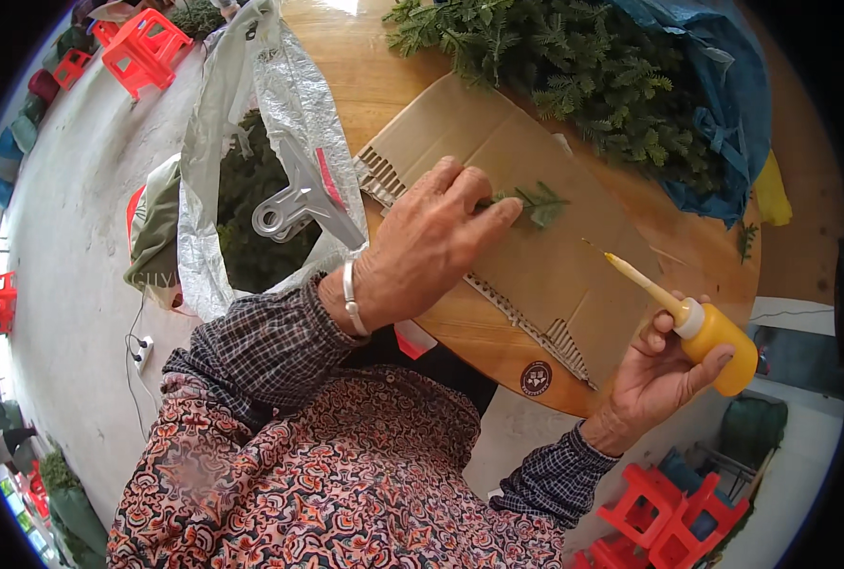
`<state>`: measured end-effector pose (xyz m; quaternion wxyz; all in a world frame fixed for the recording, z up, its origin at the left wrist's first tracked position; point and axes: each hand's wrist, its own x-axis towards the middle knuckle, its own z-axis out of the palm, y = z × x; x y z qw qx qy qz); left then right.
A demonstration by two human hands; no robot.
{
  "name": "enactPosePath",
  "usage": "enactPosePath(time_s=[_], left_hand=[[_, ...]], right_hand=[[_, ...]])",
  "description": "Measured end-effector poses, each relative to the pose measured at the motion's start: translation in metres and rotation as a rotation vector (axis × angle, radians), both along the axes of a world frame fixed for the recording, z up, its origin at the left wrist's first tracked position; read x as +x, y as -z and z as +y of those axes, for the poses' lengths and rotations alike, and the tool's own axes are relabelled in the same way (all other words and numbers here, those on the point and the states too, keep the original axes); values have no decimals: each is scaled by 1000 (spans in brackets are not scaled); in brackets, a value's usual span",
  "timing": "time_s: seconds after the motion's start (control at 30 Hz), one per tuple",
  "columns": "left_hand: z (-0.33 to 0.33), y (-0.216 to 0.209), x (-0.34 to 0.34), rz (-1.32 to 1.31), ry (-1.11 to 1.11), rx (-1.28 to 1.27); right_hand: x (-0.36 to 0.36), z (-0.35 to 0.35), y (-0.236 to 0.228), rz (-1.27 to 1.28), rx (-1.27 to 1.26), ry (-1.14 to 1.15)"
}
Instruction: Assembling artificial plastic foliage sprigs onto a cardboard base using glue from a squeeze bottle.
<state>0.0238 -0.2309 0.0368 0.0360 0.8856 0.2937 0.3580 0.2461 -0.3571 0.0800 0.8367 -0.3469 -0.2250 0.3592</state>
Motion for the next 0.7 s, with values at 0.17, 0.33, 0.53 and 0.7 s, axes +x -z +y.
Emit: enactPosePath(time_s=[0.17, 0.33, 0.53, 0.7], left_hand=[[-1, 2, -2, -136, 159, -13], [-12, 8, 1, -71, 189, -33], [-24, 4, -1, 24, 252, -43], [-33, 6, 1, 38, 234, -25]], right_hand=[[-3, -6, 3, 50, 34, -13], [-12, -9, 6, 87, 38, -59], [-13, -9, 12, 118, 30, -83], [-10, -11, 17, 103, 18, -52]])
